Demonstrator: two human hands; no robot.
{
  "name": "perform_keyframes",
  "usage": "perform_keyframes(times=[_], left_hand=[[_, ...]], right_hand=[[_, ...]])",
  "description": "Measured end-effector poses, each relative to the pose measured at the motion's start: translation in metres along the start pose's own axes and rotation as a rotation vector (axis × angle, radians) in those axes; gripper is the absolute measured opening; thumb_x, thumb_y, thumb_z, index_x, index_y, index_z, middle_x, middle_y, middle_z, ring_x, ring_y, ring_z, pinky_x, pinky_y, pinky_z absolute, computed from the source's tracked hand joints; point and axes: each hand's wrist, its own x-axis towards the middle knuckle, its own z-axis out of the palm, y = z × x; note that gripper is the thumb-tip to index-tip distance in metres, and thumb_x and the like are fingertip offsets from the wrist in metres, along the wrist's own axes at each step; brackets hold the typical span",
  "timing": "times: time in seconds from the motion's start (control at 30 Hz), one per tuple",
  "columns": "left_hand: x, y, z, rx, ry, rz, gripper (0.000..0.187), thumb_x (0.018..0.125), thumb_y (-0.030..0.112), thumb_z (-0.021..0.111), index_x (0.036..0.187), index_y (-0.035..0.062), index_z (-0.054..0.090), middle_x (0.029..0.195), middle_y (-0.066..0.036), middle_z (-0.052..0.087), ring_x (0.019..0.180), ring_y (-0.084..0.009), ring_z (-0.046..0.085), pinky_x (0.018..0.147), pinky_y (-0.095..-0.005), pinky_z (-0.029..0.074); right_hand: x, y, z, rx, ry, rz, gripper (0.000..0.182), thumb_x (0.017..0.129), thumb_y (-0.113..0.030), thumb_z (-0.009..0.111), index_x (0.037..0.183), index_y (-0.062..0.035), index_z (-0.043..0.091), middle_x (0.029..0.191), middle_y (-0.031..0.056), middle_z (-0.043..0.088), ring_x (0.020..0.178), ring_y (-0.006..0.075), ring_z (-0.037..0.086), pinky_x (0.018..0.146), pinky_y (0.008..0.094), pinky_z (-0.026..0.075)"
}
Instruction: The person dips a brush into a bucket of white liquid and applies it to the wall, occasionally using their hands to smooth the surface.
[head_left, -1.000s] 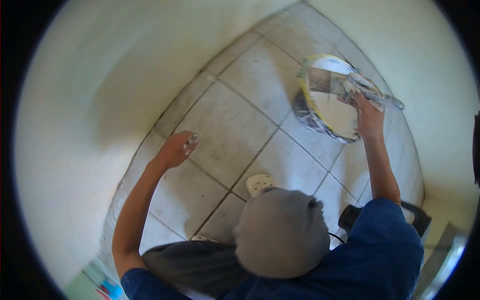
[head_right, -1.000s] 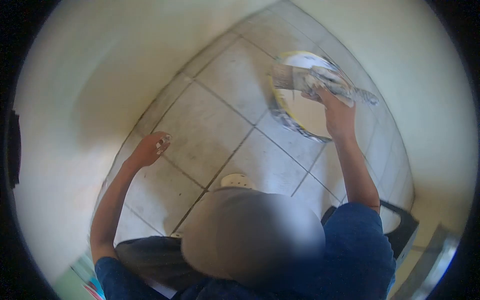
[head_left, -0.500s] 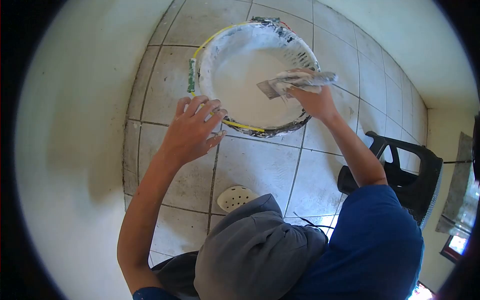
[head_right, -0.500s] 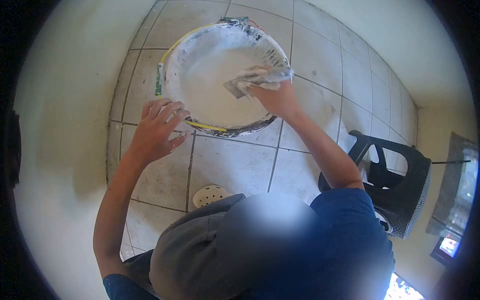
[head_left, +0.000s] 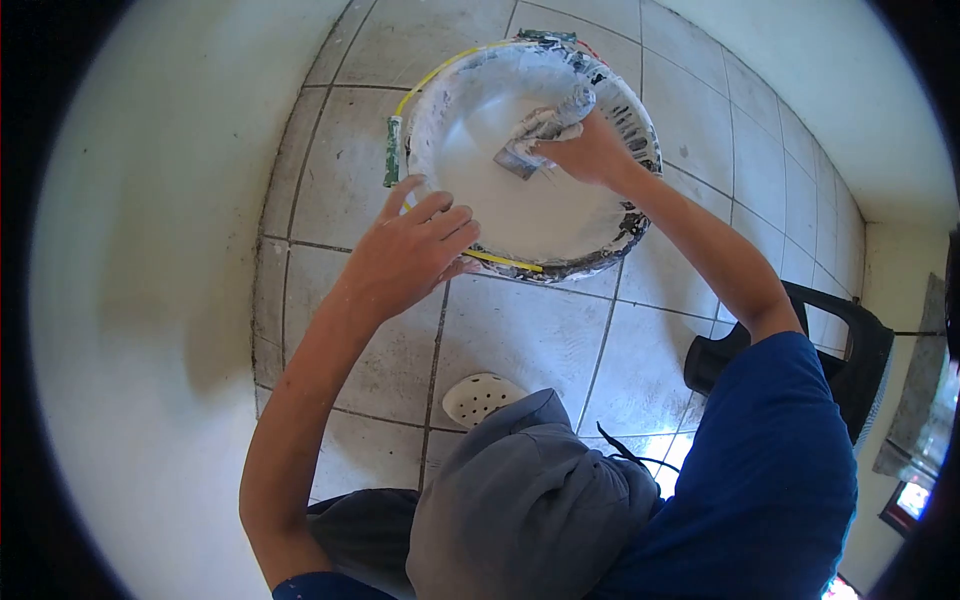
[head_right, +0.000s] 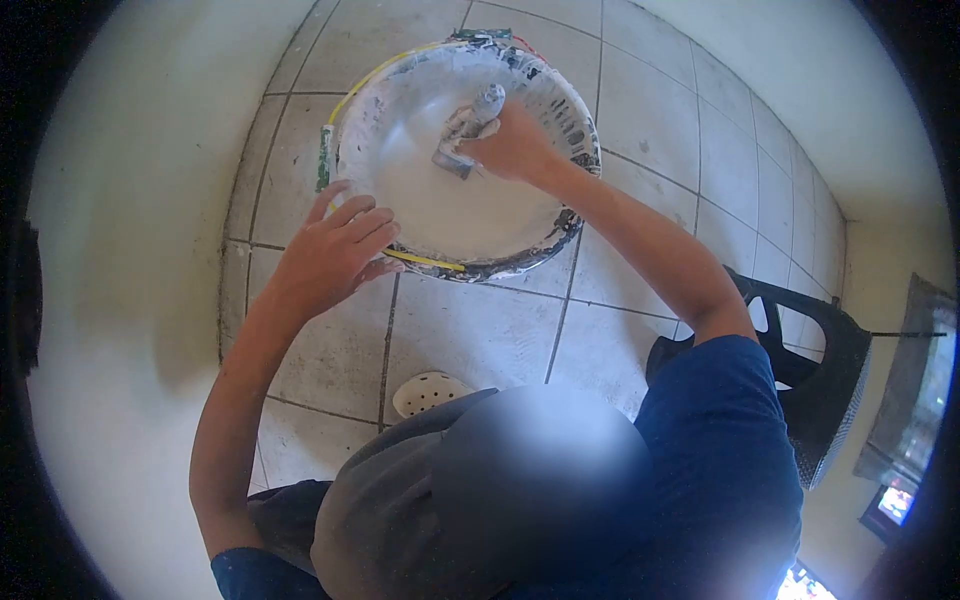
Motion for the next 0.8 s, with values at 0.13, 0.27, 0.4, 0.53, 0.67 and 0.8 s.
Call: perform_keyframes(times=[0.13, 0.27, 0.4, 0.53, 0.67, 0.8], left_hand=[[0.003, -0.003, 0.004, -0.047, -0.024, 0.051, 0.033, 0.066, 0.025, 0.07, 0.091, 0.0107, 0.054, 0.096, -0.001, 0.056, 0.098, -0.0204, 0.051, 0.095, -0.0407, 0.037], [-0.001, 0.006, 0.007, -0.065, -0.048, 0.036, 0.033, 0.065, 0.024, 0.07, 0.089, 0.0101, 0.053, 0.095, -0.002, 0.055, 0.096, -0.0217, 0.05, 0.091, -0.04, 0.039], [-0.003, 0.008, 0.006, -0.086, -0.023, 0.0, 0.035, 0.064, 0.025, 0.071, 0.089, 0.0095, 0.053, 0.094, -0.003, 0.055, 0.096, -0.023, 0.05, 0.09, -0.0405, 0.039], [-0.007, 0.014, 0.008, -0.12, 0.063, -0.075, 0.035, 0.063, 0.024, 0.072, 0.09, 0.0084, 0.054, 0.095, -0.005, 0.055, 0.099, -0.0245, 0.05, 0.089, -0.0395, 0.041], [-0.012, 0.02, 0.013, -0.161, 0.151, -0.157, 0.037, 0.061, 0.023, 0.073, 0.089, 0.0068, 0.056, 0.097, -0.006, 0.055, 0.1, -0.0254, 0.049, 0.088, -0.0366, 0.042], [-0.012, 0.02, 0.011, -0.206, 0.147, -0.169, 0.039, 0.058, 0.022, 0.075, 0.089, 0.0062, 0.057, 0.095, -0.006, 0.056, 0.099, -0.0257, 0.05, 0.086, -0.0361, 0.043]], right_hand=[[-0.007, 0.004, 0.002, 0.001, -0.076, -0.032, 0.041, 0.067, -0.015, 0.071, 0.105, -0.0055, 0.058, 0.099, 0.0108, 0.062, 0.087, 0.021, 0.06, 0.077, 0.0317, 0.047], [-0.013, 0.001, 0.001, 0.03, -0.079, 0.108, 0.037, 0.069, -0.014, 0.07, 0.102, -0.0025, 0.059, 0.099, 0.0119, 0.062, 0.085, 0.023, 0.061, 0.074, 0.0338, 0.05], [-0.017, -0.007, -0.016, 0.554, -0.148, 0.262, 0.035, 0.072, -0.01, 0.068, 0.103, 0.0015, 0.056, 0.095, 0.0112, 0.062, 0.081, 0.0217, 0.062, 0.068, 0.0324, 0.055], [-0.04, -0.028, -0.038, 0.772, -0.095, 0.309, 0.033, 0.076, -0.005, 0.064, 0.106, 0.0029, 0.054, 0.094, 0.011, 0.061, 0.08, 0.0193, 0.062, 0.065, 0.0295, 0.056], [-0.099, -0.045, -0.038, 0.772, 0.288, 0.136, 0.03, 0.079, -0.004, 0.061, 0.107, 0.0022, 0.053, 0.095, 0.0099, 0.061, 0.082, 0.0169, 0.062, 0.069, 0.027, 0.054], [-0.16, -0.012, -0.013, -0.144, 0.467, -0.316, 0.013, 0.078, -0.002, 0.06, 0.091, 0.0008, 0.06, 0.09, 0.0118, 0.06, 0.075, 0.024, 0.059, 0.066, 0.0321, 0.048]])
